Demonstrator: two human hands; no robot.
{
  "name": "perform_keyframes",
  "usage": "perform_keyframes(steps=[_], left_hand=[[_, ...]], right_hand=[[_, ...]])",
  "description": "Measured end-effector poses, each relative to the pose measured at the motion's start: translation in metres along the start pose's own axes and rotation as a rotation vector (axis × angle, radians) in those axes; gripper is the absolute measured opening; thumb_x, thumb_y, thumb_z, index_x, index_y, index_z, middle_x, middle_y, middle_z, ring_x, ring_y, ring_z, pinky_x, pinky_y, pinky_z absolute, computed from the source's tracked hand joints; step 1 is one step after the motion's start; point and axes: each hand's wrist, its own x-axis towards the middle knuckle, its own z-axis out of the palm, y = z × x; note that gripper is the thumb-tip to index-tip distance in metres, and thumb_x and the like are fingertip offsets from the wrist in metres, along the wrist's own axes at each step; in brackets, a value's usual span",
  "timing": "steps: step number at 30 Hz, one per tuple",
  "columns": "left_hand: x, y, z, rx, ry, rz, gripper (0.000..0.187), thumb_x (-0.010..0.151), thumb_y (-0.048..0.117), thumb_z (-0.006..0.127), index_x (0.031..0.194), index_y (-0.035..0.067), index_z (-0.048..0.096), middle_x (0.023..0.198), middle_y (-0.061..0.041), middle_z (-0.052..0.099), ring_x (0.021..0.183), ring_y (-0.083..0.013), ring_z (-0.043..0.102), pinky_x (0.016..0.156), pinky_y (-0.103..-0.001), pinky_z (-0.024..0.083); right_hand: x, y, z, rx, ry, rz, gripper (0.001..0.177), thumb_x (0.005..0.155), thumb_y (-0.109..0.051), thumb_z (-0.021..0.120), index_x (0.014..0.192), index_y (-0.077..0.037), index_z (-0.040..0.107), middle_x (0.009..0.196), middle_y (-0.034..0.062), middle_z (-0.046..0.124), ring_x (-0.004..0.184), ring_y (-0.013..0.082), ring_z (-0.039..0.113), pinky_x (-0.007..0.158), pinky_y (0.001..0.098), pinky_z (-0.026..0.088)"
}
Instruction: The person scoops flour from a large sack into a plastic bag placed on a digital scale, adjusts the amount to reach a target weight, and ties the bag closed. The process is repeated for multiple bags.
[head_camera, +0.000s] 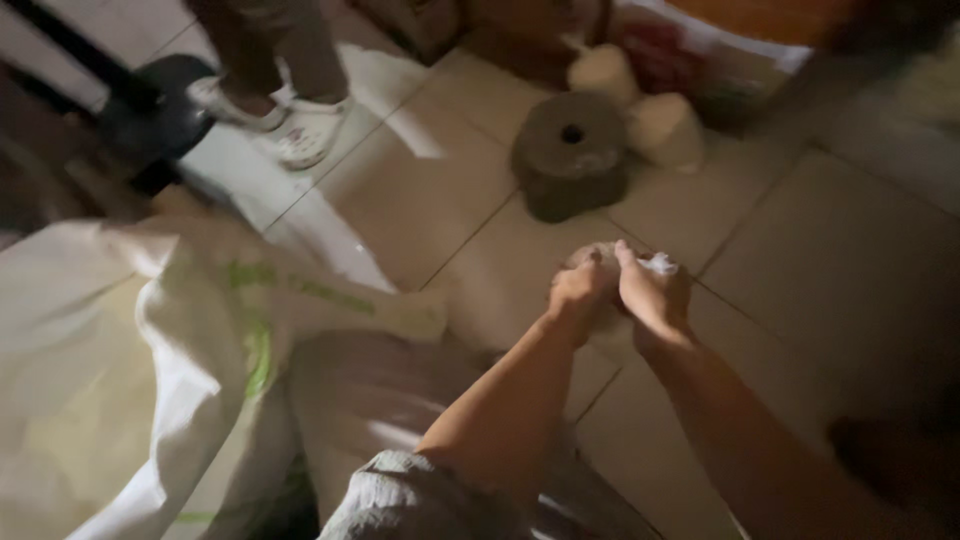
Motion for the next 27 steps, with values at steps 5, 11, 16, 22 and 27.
perform_keyframes(steps=[5,11,16,22,27], left_hand=[[0.032,0.023,0.040,0.314,-0.016,0.330,0.078,0.085,0.024,0.075,0.151,0.010,0.034,0.139,-0.004,0.053,0.130,-0.0195,0.057,0.072,-0.039,0.064],[0.061,0.057,0.056,0.114,-0.342,0.293,0.081,0.094,0.028,0.066,0.160,0.014,0.021,0.155,-0.009,0.038,0.134,-0.0341,0.050,0.096,-0.044,0.054],[0.074,0.079,0.024,-0.479,-0.277,-0.012,0.074,0.095,0.042,0.053,0.157,0.015,0.025,0.162,-0.017,0.033,0.142,-0.0369,0.043,0.110,-0.042,0.043],[0.060,0.096,-0.072,-1.416,-0.301,-0.503,0.076,0.099,0.060,0.038,0.158,0.012,0.033,0.159,-0.020,0.038,0.145,-0.0382,0.040,0.118,-0.047,0.035],[0.052,0.095,-0.114,-1.530,-0.060,-0.314,0.073,0.101,0.054,0.041,0.152,0.002,0.042,0.154,-0.022,0.049,0.142,-0.0361,0.046,0.116,-0.043,0.037]], right_hand=[[0.002,0.018,-0.022,0.590,-0.128,0.351,0.028,0.102,-0.023,0.064,0.085,-0.001,0.062,0.067,0.0078,0.060,0.054,0.0164,0.055,0.046,0.0338,0.041],[0.018,0.041,-0.040,0.524,-0.038,0.335,0.020,0.100,-0.018,0.063,0.095,0.001,0.063,0.075,0.0109,0.064,0.058,0.0172,0.059,0.047,0.0333,0.046],[0.075,0.069,-0.045,0.494,-0.025,0.481,0.027,0.100,-0.024,0.064,0.108,0.000,0.057,0.087,0.0135,0.068,0.066,0.0211,0.068,0.056,0.0328,0.060],[0.185,0.089,-0.046,0.653,-0.010,0.415,0.027,0.106,-0.023,0.060,0.115,0.002,0.061,0.092,0.0163,0.067,0.069,0.0243,0.065,0.057,0.0361,0.058],[0.258,0.038,-0.062,0.315,-0.361,0.196,0.036,0.109,-0.026,0.063,0.131,0.003,0.058,0.120,0.0355,0.060,0.080,0.0251,0.057,0.065,0.0351,0.053]])
